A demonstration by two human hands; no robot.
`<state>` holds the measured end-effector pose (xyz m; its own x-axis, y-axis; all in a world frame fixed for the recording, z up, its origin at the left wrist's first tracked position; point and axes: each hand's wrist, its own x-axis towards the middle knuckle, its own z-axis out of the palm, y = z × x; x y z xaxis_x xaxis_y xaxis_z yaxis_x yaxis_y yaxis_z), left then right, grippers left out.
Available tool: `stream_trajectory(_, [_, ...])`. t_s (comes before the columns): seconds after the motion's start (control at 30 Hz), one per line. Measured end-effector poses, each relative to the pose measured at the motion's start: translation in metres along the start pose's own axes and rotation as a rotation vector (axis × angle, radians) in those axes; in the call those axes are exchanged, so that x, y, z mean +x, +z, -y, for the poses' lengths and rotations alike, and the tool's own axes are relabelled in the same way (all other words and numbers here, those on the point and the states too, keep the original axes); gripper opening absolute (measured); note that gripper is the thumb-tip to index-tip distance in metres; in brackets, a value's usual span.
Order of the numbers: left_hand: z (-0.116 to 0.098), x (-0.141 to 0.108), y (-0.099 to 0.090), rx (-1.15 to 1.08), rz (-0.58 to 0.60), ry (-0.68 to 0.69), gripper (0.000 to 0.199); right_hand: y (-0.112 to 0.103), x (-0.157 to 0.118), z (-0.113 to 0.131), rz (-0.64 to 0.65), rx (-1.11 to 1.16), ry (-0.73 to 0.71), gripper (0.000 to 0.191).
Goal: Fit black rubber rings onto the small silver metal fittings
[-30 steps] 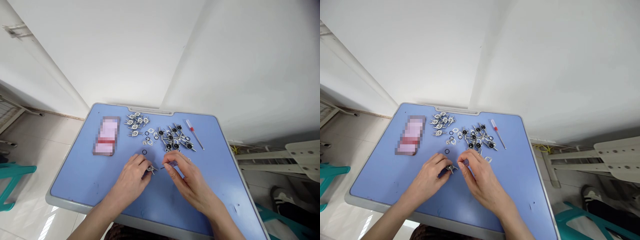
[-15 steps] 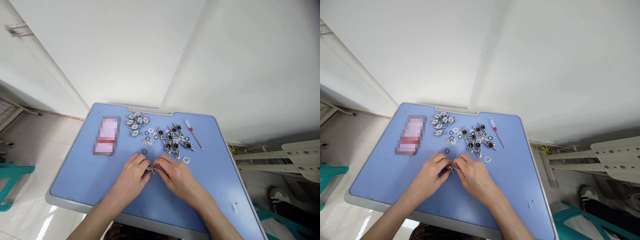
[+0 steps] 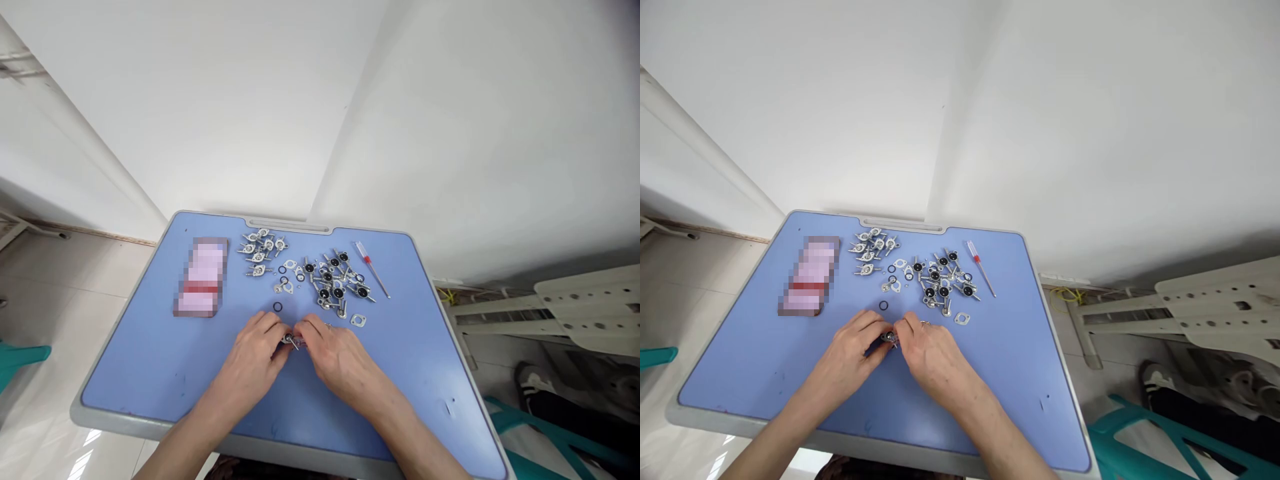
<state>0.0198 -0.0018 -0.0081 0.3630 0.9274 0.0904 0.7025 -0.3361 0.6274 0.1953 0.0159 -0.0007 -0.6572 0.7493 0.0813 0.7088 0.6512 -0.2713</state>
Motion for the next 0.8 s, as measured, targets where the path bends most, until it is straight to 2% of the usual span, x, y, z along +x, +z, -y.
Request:
stream_trajectory(0.23, [0.0,0.0,0.001,0.029,-0.032,0.024,0.011,-0.005,0.0,-0.001,-0.001,0.07,0.047,0.025])
stream_trajectory(0.4, [-0.001,0.0,0.001,0.033,-0.039,0.01,0.012,-0.008,0.0,-0.009,-0.044,0.07,0.148,0.023])
stream_trajectory(0.63, [-0.002,0.0,-0.002,0.0,0.016,-0.012,0.015,-0.009,-0.003,-0.008,0.111,0.163,0.163,0.023])
stream_trajectory(0.8, [0.0,-0.002,-0.001,-0.005,0.0,-0.004,0.018,-0.01,-0.004,-0.006,0.163,0.163,0.158,0.024])
